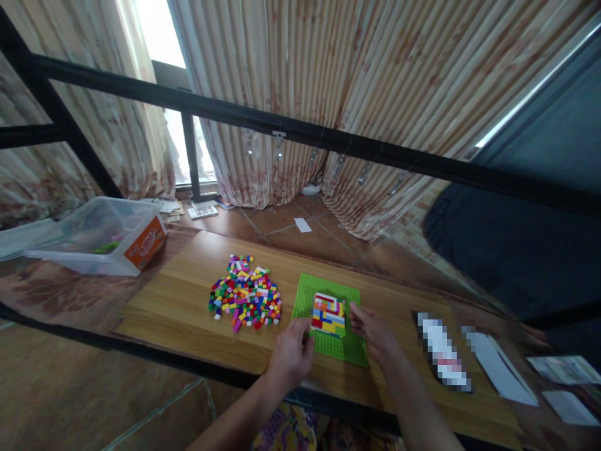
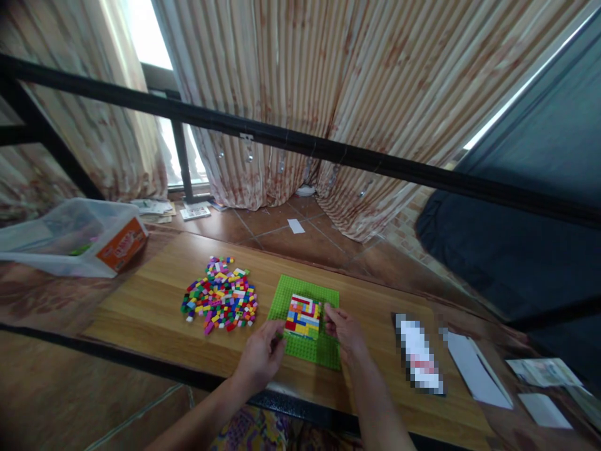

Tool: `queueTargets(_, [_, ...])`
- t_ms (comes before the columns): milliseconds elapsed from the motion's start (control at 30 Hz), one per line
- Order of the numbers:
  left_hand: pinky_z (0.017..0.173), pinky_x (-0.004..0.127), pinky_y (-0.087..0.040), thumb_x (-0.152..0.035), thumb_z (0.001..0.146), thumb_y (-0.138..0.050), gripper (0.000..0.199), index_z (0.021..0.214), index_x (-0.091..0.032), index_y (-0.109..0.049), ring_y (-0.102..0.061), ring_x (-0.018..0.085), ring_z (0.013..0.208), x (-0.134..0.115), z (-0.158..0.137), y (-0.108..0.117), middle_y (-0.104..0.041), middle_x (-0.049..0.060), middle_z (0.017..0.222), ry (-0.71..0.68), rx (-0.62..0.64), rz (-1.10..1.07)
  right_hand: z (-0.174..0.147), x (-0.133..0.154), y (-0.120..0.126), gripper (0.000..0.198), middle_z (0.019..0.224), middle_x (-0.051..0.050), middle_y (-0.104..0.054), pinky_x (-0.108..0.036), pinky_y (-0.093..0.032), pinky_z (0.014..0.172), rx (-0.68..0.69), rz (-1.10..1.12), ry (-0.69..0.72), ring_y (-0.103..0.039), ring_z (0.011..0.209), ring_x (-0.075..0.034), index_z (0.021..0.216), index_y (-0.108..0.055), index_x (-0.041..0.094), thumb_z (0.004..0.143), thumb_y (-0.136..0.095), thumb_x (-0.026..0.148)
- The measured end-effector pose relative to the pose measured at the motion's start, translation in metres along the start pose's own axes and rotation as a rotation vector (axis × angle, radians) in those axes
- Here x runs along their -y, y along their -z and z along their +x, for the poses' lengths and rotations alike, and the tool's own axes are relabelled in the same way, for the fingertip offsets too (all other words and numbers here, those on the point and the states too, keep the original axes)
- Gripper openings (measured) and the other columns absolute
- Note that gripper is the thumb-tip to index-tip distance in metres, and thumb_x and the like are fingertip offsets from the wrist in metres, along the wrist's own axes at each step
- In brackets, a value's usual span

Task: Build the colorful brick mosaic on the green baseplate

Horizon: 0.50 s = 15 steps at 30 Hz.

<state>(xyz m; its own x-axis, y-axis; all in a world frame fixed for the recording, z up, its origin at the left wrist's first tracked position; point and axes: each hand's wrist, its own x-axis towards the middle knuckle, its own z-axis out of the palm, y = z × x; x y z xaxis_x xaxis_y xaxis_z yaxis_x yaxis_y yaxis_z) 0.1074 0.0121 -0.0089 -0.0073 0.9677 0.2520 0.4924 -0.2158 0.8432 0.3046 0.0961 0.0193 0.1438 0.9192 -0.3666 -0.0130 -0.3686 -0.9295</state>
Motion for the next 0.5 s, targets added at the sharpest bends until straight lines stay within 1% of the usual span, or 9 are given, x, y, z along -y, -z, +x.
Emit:
queueTargets(100, [0.069,0.026,-0.047,-0.009,0.08,-0.05,0.029,0.106,-0.02,-0.056,-0.06,0.015,0.08,0.0,0.0,-0.001,-0.062,0.004,0.092,0.007,-0.012,0.001,-0.01,-0.006,0.002,0.035,0.059,0.001,-0.061,-0.024,-0.043,0.049,-0.095,0.034,0.07,-0.051,0.049,-0.011,0.063,-0.061,0.02,0.059,-0.077,0.051])
queueTargets(167, [0.069,0.027,-0.047,-0.009,0.079,-0.051,0.03,0.106,-0.019,-0.056,-0.06,0.016,0.08,-0.001,0.0,-0.001,-0.062,0.004,0.092,0.02,-0.005,0.005,-0.02,-0.005,-0.003,0.035,0.059,0.0,-0.06,-0.025,-0.042,0.05,-0.176,-0.044,0.152,-0.051,0.051,-0.012,0.065,-0.062,0.019,0.062,-0.074,0.052])
queueTargets(233, [0.071,0.028,-0.048,-0.009,0.079,-0.051,0.029,0.106,-0.019,-0.056,-0.06,0.016,0.081,-0.002,0.0,0.0,-0.063,0.004,0.093,0.028,0.002,0.004,-0.033,0.0,-0.014,0.034,0.06,-0.001,-0.061,-0.027,-0.043,0.054,-0.207,-0.188,0.272,-0.053,0.055,-0.015,0.066,-0.065,0.018,0.068,-0.069,0.052])
queueTargets(300, [0.075,0.03,-0.049,-0.008,0.078,-0.051,0.03,0.106,-0.019,-0.057,-0.061,0.018,0.085,-0.003,0.0,0.0,-0.064,0.005,0.096,0.031,0.0,-0.002,-0.047,0.008,-0.032,0.034,0.065,-0.002,-0.064,-0.03,-0.045,0.06,-0.113,-0.325,0.404,-0.056,0.062,-0.018,0.067,-0.067,0.019,0.076,-0.062,0.051])
queueTargets(367, [0.081,0.032,-0.05,-0.008,0.077,-0.051,0.033,0.108,-0.019,-0.057,-0.061,0.019,0.092,-0.002,0.0,0.0,-0.065,0.006,0.1,0.026,-0.008,-0.013,-0.06,0.015,-0.054,0.028,0.074,-0.003,-0.068,-0.032,-0.046,0.067,0.042,-0.406,0.52,-0.06,0.071,-0.02,0.073,-0.068,0.02,0.082,-0.057,0.045])
queueTargets(433, [0.083,0.033,-0.05,-0.008,0.076,-0.053,0.037,0.111,-0.019,-0.058,-0.062,0.021,0.096,0.0,-0.001,-0.003,-0.066,0.007,0.104,0.005,-0.01,-0.043,-0.069,0.02,-0.076,0.022,0.077,-0.002,-0.068,-0.032,-0.046,0.071,0.182,-0.504,0.603,-0.061,0.075,-0.019,0.076,-0.068,0.021,0.084,-0.055,0.037])
queueTargets(500, [0.082,0.033,-0.052,-0.009,0.076,-0.055,0.036,0.11,-0.019,-0.06,-0.063,0.022,0.094,0.003,-0.002,-0.009,-0.067,0.007,0.102,-0.011,-0.02,-0.07,-0.074,0.022,-0.095,0.016,0.077,-0.001,-0.067,-0.031,-0.044,0.073,0.268,-0.655,0.669,-0.06,0.076,-0.018,0.076,-0.068,0.022,0.083,-0.055,0.027])
